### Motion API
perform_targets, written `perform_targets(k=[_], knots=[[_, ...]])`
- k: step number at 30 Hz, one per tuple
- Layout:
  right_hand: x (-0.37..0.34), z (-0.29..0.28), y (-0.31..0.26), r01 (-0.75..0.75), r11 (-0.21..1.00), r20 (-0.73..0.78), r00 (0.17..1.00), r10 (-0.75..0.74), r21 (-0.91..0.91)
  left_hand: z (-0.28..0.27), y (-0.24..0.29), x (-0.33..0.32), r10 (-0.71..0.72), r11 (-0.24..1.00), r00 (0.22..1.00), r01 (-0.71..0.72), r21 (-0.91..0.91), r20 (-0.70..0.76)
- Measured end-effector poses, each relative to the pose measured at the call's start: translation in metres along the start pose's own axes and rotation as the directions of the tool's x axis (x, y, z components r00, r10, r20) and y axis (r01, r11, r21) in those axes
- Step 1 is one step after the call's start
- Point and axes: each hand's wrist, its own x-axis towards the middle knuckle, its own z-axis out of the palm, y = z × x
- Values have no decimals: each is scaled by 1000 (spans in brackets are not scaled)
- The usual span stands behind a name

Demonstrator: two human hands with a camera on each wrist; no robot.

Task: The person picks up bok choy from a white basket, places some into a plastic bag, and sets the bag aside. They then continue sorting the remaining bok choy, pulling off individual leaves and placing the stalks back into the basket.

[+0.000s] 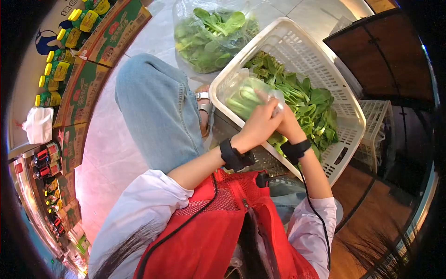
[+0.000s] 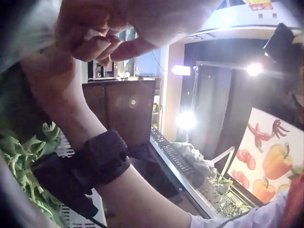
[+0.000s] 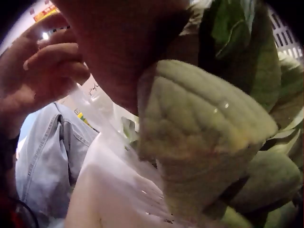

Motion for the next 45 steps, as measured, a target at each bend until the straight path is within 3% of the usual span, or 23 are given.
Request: perform_targets(k=[2, 3, 7, 10, 13, 16, 17, 19, 21, 24, 26, 28, 29, 30, 32, 34, 36, 37, 39, 40, 42, 44, 45], knots=[[-14, -4, 11, 57, 998, 2, 998, -57, 0, -6, 0, 3, -16, 1000, 999, 15, -20, -32], [-17, -13, -5, -30, 999, -1, 1000, 31, 40, -10, 0, 5, -23, 1000, 999, 22, -22, -47], [-29, -14, -5, 78, 992, -57, 995, -84, -103, 1, 1, -1, -32, 999, 999, 33, 20, -34], [-24, -8, 2, 104, 983, -6, 994, -106, -149, 3, 4, -3, 1, 999, 1000, -1, 52, -6], [-5, -5, -19, -108, 994, -44, 993, 110, 32, 4, 14, -7, 21, 997, 998, -25, 68, 67], [18, 9, -20, 214, 976, -182, 959, -216, -32, 7, 25, -16, 66, 990, 987, -82, 112, 144], [16, 7, -26, 144, 973, -55, 986, -156, -179, 11, 23, -19, 119, 982, 983, -137, 132, 140], [25, 11, -28, 190, 965, -13, 981, -195, -183, 14, 23, -22, 140, 979, 980, -158, 128, 144], [31, 22, -19, 271, 921, -56, 953, -297, -280, 10, 20, -16, 147, 973, 982, -164, 159, 115], [37, 29, -11, 201, 953, -33, 976, -214, -226, 0, 4, -1, 126, 979, 991, -130, 157, 33], [40, 35, 3, 235, 899, 64, 972, -228, -370, -11, -7, 13, 205, 972, 971, -187, 140, -121], [27, 2, 0, 354, 803, 235, 933, -272, -478, -30, 6, 24, -94, 959, 995, 96, -268, 20], [19, -18, -13, 284, 916, 39, 958, -285, -282, -32, 13, 27, -222, 863, 967, 255, -437, 127], [3, -32, -22, 220, 952, -81, 967, -241, -212, -28, 17, 28, -207, 861, 968, 248, -445, 139], [-40, -67, -31, -6, 999, -237, 971, 16, 42, -15, 25, 32, -171, 855, 974, 223, -468, 151], [-82, -78, -14, -232, 933, -490, 801, 344, 277, -5, 39, 40, -136, 839, 971, 217, -498, 194], [-128, -75, 28, -537, 699, -438, 545, 715, 473, 2, 57, 50, -108, 836, 970, 207, -509, 217], [-145, -76, 41, -581, 599, -167, 627, 761, 551, -3, 71, 56, -90, 832, 958, 222, -509, 272], [-166, -78, 60, -678, 394, 366, 695, 619, 621, -14, 111, 64, -98, 847, 926, 270, -459, 364], [-166, -78, 49, -637, 346, 435, 745, 506, 689, -18, 136, 66, -116, 840, 914, 299, -453, 388], [-155, -71, 28, -442, 454, 396, 896, 199, 774, -21, 184, 69, -114, 698, 876, 407, -589, 469], [-133, -46, 38, -113, 762, 302, 946, -113, 637, -25, 235, 68, -76, 586, 794, 525, -617, 604], [-124, -44, 31, -140, 441, 246, 950, -194, 887, -27, 257, 71, 0, 628, 728, 534, -566, 686]])
